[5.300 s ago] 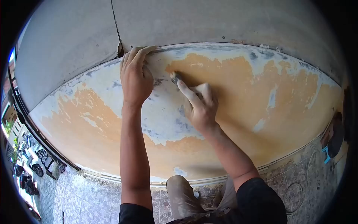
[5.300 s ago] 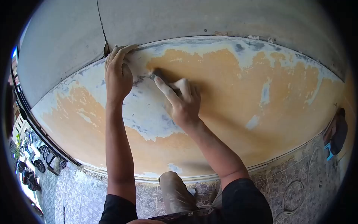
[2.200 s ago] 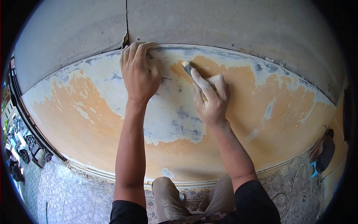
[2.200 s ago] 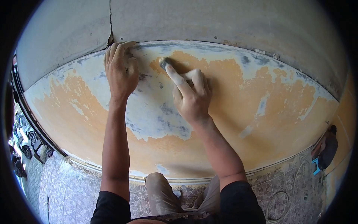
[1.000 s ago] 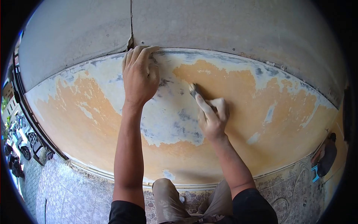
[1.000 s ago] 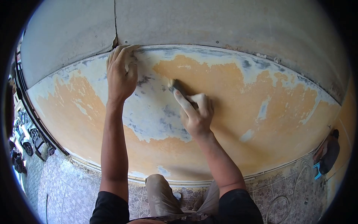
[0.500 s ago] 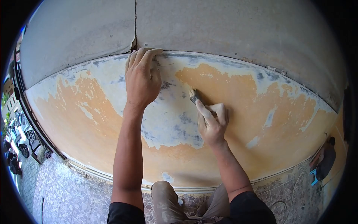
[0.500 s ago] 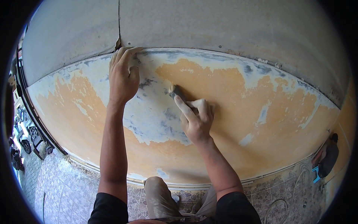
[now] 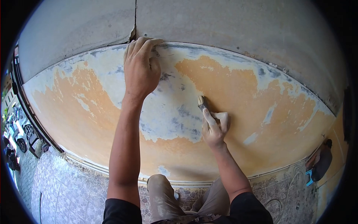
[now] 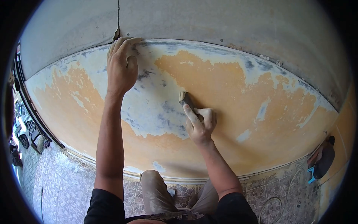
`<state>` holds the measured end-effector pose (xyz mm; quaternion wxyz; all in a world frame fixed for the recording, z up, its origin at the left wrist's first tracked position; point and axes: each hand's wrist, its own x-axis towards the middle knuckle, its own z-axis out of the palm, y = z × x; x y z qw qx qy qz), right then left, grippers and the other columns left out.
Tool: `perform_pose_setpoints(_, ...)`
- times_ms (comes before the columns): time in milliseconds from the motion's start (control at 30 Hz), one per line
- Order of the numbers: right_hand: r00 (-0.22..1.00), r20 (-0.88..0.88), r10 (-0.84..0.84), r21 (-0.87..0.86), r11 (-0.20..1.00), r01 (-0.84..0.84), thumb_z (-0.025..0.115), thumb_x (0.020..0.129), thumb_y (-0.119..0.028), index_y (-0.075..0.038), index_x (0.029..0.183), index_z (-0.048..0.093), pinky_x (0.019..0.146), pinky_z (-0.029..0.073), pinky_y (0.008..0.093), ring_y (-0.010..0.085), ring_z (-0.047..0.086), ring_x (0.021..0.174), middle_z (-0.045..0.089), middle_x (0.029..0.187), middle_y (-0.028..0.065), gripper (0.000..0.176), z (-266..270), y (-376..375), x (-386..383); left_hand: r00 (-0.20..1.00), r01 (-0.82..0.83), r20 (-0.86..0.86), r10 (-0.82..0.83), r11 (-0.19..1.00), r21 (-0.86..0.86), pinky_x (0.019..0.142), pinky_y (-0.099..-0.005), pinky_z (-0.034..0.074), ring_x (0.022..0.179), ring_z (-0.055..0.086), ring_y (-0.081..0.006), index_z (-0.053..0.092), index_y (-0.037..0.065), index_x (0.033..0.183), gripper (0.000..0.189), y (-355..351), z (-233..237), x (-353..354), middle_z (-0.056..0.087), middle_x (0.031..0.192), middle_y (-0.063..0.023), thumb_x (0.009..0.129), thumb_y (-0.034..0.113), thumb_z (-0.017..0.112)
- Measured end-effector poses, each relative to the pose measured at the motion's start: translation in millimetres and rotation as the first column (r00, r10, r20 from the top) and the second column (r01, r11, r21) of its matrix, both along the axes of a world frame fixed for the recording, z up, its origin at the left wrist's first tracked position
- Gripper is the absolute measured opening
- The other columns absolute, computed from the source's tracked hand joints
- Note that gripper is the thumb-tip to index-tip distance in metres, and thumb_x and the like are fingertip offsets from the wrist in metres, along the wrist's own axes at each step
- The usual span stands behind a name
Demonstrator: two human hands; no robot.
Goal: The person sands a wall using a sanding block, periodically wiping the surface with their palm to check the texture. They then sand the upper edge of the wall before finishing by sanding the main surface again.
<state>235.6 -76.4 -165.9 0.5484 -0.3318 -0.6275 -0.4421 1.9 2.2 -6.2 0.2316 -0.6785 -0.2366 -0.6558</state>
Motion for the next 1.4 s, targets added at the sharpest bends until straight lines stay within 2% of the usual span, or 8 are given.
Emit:
perform_pose_setpoints(267,0.996,0.031,0.079,-0.067,0.995,-0.077,0.08,0.086,0.0,-0.017,0.13,0.078,0.072,0.04,0.0345,0.0157,0.054,0.078,0.056,0.087,-0.0016,0.048,112.9,17.8,-46.1,0.997,0.008,0.079,-0.007,1.0,-0.023,0.109,-0.0463,0.045,0.109,0.061,-0.034,0.074,0.005,0.113,0.043,6.8,-2.9,6.1,0.069,0.107,-0.0114,0.079,-0.006,0.049)
perform_pose_setpoints(467,0.998,-0.036,0.045,0.022,0.999,-0.045,0.077,0.088,0.0,-0.022,0.13,0.079,0.073,0.039,0.0351,0.0164,0.055,0.079,0.056,0.089,-0.0036,0.048,-2.8,11.9,5.4,1.0,0.003,0.029,-0.004,1.0,0.021,0.109,-0.0465,0.045,0.109,0.062,-0.0333,0.074,0.007,0.113,0.042,10.2,-4.6,1.4,0.069,0.107,-0.0102,0.081,-0.005,0.05)
perform_pose_setpoints(533,1.0,-0.025,-0.004,0.023,1.0,0.005,0.083,0.084,0.008,-0.01,0.129,0.077,0.075,0.045,0.0341,0.0199,0.055,0.081,0.06,0.091,0.0013,0.048,-14.4,0.2,6.4,0.997,-0.017,0.071,0.013,0.999,0.051,0.109,-0.0459,0.045,0.108,0.062,-0.0332,0.074,0.007,0.113,0.04,11.8,-4.8,6.0,0.069,0.107,-0.0095,0.082,-0.004,0.052)
perform_pose_setpoints(767,0.995,0.096,-0.024,-0.11,0.993,0.035,0.084,0.086,-0.002,-0.012,0.129,0.077,0.079,0.037,0.0337,0.0152,0.055,0.08,0.059,0.088,-0.0051,0.044,87.6,5.4,-26.4,0.996,-0.003,0.088,-0.001,0.999,0.043,0.108,-0.0453,0.046,0.107,0.063,-0.0314,0.076,0.008,0.113,0.04,14.4,-5.9,8.7,0.07,0.108,-0.0082,0.082,-0.003,0.053)
perform_pose_setpoints(967,1.0,-0.012,-0.018,-0.003,1.0,0.018,0.082,0.086,0.007,-0.009,0.134,0.073,0.075,0.045,0.0353,0.0225,0.056,0.084,0.065,0.094,0.0048,0.051,-45.2,-3.2,33.4,0.998,-0.012,0.056,0.009,0.999,0.043,0.113,-0.0465,0.044,0.11,0.063,-0.0323,0.075,0.007,0.112,0.039,9.4,-5.2,4.6,0.07,0.11,-0.0094,0.081,-0.004,0.053)
perform_pose_setpoints(1067,0.999,-0.029,-0.016,-0.01,1.0,0.016,0.082,0.087,0.007,-0.009,0.135,0.072,0.075,0.045,0.0356,0.023,0.055,0.084,0.066,0.095,0.0046,0.052,-48.5,-3.5,32.6,0.99,-0.02,0.138,0.015,0.999,0.035,0.116,-0.0479,0.042,0.111,0.063,-0.0338,0.075,0.006,0.111,0.038,11.8,-6.4,16.0,0.069,0.109,-0.01,0.081,-0.004,0.053)
perform_pose_setpoints(1267,0.993,0.117,-0.013,-0.096,0.995,0.024,0.082,0.084,0.003,-0.016,0.131,0.076,0.075,0.042,0.036,0.0198,0.056,0.082,0.06,0.092,0.0011,0.05,64.8,3.0,-5.7,0.989,0.002,0.147,-0.003,1.0,0.006,0.115,-0.0465,0.042,0.113,0.063,-0.033,0.074,0.006,0.112,0.039,8.4,-7.5,15.3,0.07,0.11,-0.0103,0.082,-0.004,0.051)
perform_pose_setpoints(1400,1.0,-0.003,-0.005,0.016,1.0,0.005,0.081,0.084,-0.001,-0.021,0.13,0.077,0.075,0.039,0.0355,0.0161,0.056,0.08,0.058,0.093,-0.0025,0.05,-12.8,7.1,27.0,0.996,0.029,0.08,-0.029,1.0,0.005,0.117,-0.0491,0.04,0.114,0.062,-0.0335,0.075,0.006,0.109,0.036,7.4,-5.7,5.8,0.069,0.108,-0.0098,0.081,-0.002,0.053)
